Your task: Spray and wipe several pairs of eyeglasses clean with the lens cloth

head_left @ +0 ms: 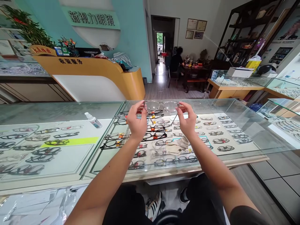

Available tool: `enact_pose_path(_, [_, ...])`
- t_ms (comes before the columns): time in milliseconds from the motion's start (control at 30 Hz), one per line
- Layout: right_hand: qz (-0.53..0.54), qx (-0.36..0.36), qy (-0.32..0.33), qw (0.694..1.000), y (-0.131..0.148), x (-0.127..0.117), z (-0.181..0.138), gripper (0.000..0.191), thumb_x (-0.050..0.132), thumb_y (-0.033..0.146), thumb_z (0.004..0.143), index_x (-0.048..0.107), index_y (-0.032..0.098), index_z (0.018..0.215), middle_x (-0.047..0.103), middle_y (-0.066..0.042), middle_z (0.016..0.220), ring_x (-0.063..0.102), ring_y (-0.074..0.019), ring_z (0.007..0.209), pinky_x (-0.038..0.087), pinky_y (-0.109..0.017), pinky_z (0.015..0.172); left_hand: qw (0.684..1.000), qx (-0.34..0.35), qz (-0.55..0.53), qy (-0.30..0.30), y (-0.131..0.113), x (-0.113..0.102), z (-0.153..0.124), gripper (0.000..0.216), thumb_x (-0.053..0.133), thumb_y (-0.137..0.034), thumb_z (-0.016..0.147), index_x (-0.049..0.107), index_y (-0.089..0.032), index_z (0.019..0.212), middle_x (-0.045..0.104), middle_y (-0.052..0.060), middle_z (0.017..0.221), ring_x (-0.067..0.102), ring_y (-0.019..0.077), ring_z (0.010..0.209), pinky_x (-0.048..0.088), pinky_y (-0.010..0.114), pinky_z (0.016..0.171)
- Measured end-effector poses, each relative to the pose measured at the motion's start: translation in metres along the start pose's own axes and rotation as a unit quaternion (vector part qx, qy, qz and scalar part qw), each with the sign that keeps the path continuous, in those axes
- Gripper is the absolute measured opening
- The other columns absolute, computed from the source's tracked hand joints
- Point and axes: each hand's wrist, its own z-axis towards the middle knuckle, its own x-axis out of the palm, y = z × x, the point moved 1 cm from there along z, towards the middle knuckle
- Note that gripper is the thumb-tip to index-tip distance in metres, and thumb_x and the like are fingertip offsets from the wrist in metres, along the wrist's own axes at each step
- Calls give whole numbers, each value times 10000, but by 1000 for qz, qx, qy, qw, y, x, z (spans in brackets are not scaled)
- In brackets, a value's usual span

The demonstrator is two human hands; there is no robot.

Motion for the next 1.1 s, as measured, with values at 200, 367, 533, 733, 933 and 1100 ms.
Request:
enact_pose_path(200, [-67, -23, -18, 997, 30, -8, 46, 278, 606, 319, 1051, 749, 306, 1289, 836, -49, 1118, 787, -196, 909, 639, -372, 750, 997, 66, 28, 4, -23, -3, 40, 310, 693, -330, 1036, 785, -241, 1318, 814, 92, 1090, 764, 219, 953, 625, 383, 860])
enact_pose_path(367, [-76, -48, -62, 994, 65, -11, 99, 268, 611, 285, 1026, 751, 288, 1255, 825, -54, 1096, 790, -199, 875, 655, -391, 784, 995, 102, 12, 6, -73, -3, 89, 405, 702, -285, 1007, 749, -266, 1409, 787, 111, 1229, 756, 239, 1033, 627, 375, 858])
enact_pose_path(533, [-96, -64, -99, 988, 82, -7, 122, 247, 587, 258, 1039, 729, 295, 1238, 823, -36, 1054, 805, -196, 906, 665, -366, 791, 991, 132, 4, -6, -110, -5, 105, 487, 768, -300, 932, 735, -237, 1414, 713, 117, 1357, 762, 246, 1055, 614, 320, 741])
enact_pose_path(733, [-115, -85, -103, 984, 81, -5, 117, 262, 581, 230, 1041, 735, 298, 1242, 827, -42, 1091, 809, -212, 953, 671, -379, 804, 990, 133, 22, 41, -100, -5, 100, 648, 865, -445, 894, 685, -213, 1471, 713, 142, 1333, 750, 312, 1144, 629, 369, 815])
enact_pose_path(933, [-129, -88, -83, 984, 77, -1, 114, 267, 588, 227, 1032, 735, 305, 1241, 829, -31, 1095, 809, -206, 892, 667, -374, 778, 994, 98, 26, 44, -91, -6, 103, 578, 826, -552, 940, 727, -214, 1398, 763, 130, 1266, 750, 286, 1137, 654, 369, 833])
enact_pose_path(1100, [-136, -54, -19, 989, 75, 0, 114, 297, 675, 308, 1003, 710, 299, 1298, 817, -54, 1206, 808, -241, 978, 680, -418, 833, 997, 72, 5, 40, -89, -7, 106, 541, 896, -510, 886, 762, -243, 1337, 759, 113, 1264, 758, 290, 1135, 672, 382, 859])
